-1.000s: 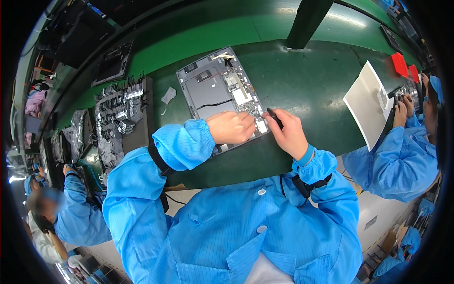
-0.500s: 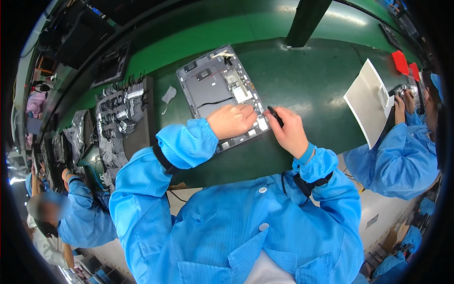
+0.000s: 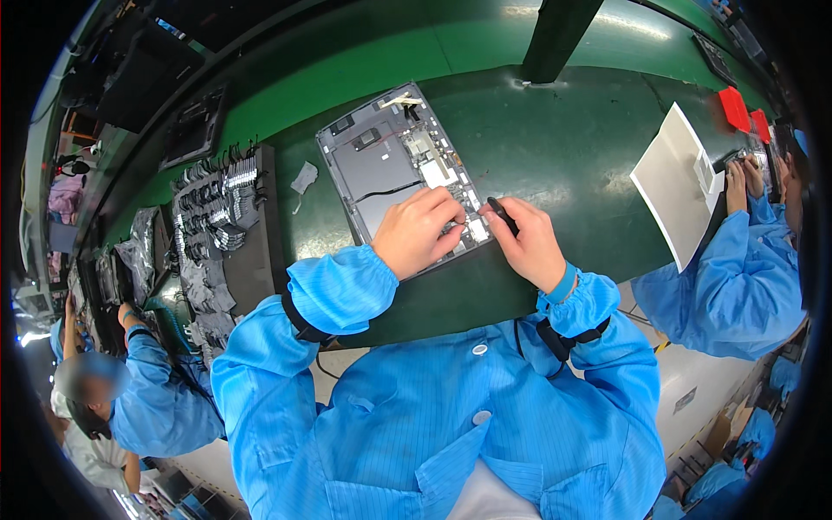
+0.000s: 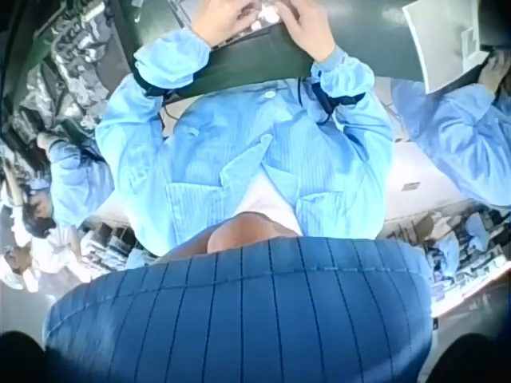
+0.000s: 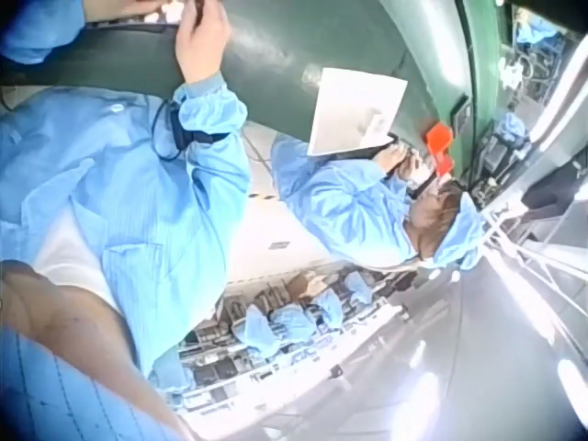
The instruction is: The recorder is seen assembling internal components of tablet computers on an industrial production line, using tweezers to seat small connectors.
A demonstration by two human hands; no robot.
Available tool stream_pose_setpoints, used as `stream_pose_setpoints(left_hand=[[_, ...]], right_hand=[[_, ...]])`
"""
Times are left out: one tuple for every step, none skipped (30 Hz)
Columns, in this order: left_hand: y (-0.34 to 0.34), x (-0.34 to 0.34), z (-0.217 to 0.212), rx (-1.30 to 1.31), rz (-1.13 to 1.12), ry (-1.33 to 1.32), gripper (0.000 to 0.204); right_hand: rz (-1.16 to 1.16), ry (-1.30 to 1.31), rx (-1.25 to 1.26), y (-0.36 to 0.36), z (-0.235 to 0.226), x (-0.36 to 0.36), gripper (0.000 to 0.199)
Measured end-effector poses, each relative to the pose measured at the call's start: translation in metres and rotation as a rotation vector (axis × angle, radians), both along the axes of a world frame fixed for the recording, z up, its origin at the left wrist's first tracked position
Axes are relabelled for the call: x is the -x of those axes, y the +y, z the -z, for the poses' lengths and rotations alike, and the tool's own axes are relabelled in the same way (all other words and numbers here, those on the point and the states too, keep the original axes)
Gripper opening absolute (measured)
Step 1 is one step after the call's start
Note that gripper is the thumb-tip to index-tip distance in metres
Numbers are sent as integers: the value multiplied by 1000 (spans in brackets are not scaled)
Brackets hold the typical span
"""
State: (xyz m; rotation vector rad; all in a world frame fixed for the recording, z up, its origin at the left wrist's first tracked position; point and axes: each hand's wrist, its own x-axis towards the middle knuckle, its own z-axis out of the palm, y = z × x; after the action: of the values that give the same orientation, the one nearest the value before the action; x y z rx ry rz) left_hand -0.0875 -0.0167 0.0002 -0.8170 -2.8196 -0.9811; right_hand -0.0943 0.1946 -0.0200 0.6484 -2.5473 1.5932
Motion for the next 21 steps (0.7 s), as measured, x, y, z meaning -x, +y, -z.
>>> stream_pose_setpoints(left_hand=[[0, 0, -1, -2, -6, -13, 14], [0, -1, 0, -2, -6, -12, 14], [0, -1, 0, -58, -16, 2, 14], [0, -1, 1, -115, -27, 16, 15], [-1, -1, 1, -115, -27, 16, 15], [-1, -1, 2, -131, -29, 35, 15], [-2, -1, 2, -146, -28, 53, 15], [-2, -1, 2, -146, -26, 54, 15], [-3, -1, 1, -149, -32, 42, 14], [-4, -2, 1, -152, -40, 31, 14], [-4, -1, 1, -152, -42, 32, 14], [-5, -1, 2, -153, -47, 22, 14], [-6, -2, 2, -155, -53, 12, 13], [-6, -2, 2, -155, -56, 11, 13], [-5, -3, 2, -161, -72, -18, 13], [-5, -3, 2, -167, -89, -47, 12], [-6, -3, 3, -167, -92, -47, 12], [-6, -3, 3, -177, -90, -49, 12], [-7, -3, 4, -187, -87, -50, 12], [-8, -2, 4, -187, -89, -50, 12], [-9, -2, 5, -202, -84, -48, 12]], right_hand=[[-14, 27, 8, 0, 0, 0, 12], [-13, 28, 8, 1, 0, 0, 12], [-17, 9, 8, 1, -2, 1, 13], [-21, -11, 9, 1, -4, 1, 14], [-21, -11, 8, 2, -9, 2, 14], [-64, -62, -29, 1, -14, 5, 15], [-104, -114, -67, 1, -17, 8, 16], [-102, -114, -67, 0, -15, 11, 16], [-151, -113, -25, -1, -9, 14, 18], [-203, -112, 16, -3, -6, 17, 19], [-204, -112, 15, -5, -10, 19, 19], [-235, -139, -86, -6, -17, 22, 19], [-266, -165, -188, -8, -21, 23, 19], [-269, -166, -189, -9, -20, 25, 19], [-258, -203, -179, -10, -18, 27, 18], [-248, -239, -169, -11, -18, 28, 18], [-251, -239, -169, -12, -18, 28, 18], [-241, -275, -168, -12, -18, 29, 16], [-230, -312, -166, -12, -18, 29, 15], [-232, -312, -166, -13, -18, 29, 15], [-225, -316, -156, -13, -18, 28, 15]])
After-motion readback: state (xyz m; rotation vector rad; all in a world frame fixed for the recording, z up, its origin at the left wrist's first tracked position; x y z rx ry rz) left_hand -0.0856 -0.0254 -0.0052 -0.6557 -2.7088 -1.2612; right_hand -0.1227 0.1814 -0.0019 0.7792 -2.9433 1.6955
